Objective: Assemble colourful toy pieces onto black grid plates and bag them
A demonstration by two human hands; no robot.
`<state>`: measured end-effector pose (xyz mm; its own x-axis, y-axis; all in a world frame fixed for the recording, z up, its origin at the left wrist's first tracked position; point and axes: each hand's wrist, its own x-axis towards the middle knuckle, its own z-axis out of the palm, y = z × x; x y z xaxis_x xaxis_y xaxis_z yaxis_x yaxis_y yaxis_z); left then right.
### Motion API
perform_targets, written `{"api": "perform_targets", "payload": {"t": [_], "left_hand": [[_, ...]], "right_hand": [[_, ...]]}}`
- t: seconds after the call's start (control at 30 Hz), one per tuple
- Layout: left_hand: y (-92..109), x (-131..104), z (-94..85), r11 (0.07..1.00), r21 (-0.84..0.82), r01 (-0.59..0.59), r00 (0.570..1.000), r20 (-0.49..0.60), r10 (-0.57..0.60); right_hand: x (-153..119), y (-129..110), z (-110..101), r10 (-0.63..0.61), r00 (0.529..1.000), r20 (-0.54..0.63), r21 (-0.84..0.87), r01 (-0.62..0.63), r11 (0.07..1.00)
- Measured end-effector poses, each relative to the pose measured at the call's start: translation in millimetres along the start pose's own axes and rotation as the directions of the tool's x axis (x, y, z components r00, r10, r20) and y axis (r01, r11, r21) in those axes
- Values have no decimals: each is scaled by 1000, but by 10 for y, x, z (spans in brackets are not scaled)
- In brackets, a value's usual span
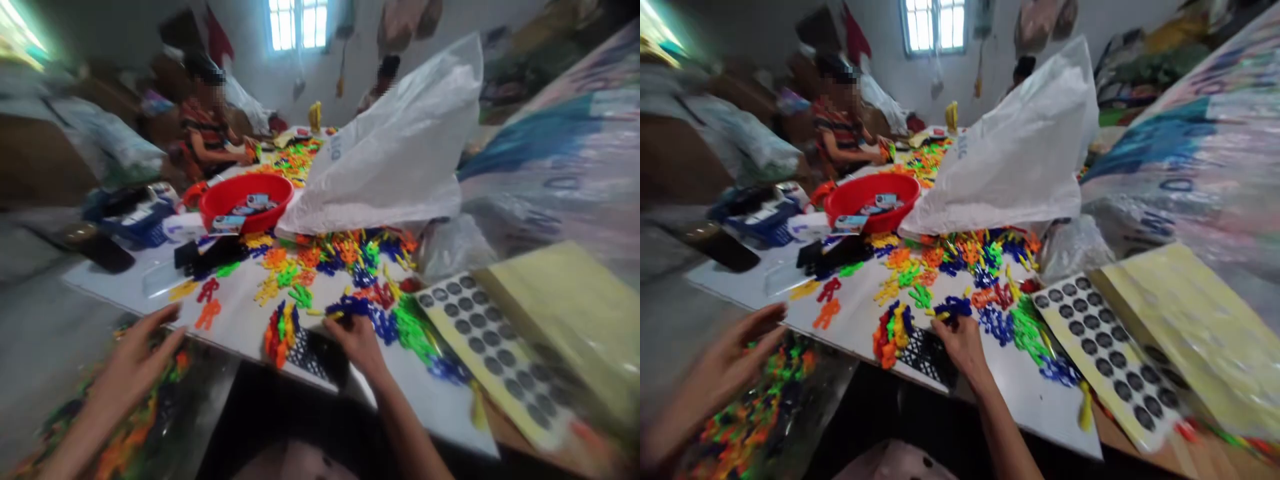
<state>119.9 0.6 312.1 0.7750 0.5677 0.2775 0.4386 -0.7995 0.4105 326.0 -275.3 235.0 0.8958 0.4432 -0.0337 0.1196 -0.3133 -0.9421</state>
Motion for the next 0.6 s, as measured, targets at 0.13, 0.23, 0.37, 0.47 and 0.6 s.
{"api": "perform_targets", "payload": {"t": [0.13, 0.23, 0.37, 0.47, 0.6], "left_hand": [[925, 332, 752, 929, -167, -330, 933, 95, 348], [1345, 412, 1094, 890, -29, -455, 868, 208, 451], [1318, 327, 1337, 882, 75, -465, 853, 303, 424], [1221, 255, 1348, 919, 100, -382, 894, 291, 340], [1204, 267, 1408, 960, 68, -271, 935, 254, 246]], "right_hand": [[-110, 216, 193, 113, 993, 34, -63, -111, 992], [-159, 327, 356, 170, 985, 25, -20, -170, 985], [-150, 280, 536, 66, 997, 40, 13, -67, 998], [-194, 178, 606, -89, 996, -6, -49, 89, 995], [-213, 150, 577, -162, 984, -74, -106, 153, 982]]}}
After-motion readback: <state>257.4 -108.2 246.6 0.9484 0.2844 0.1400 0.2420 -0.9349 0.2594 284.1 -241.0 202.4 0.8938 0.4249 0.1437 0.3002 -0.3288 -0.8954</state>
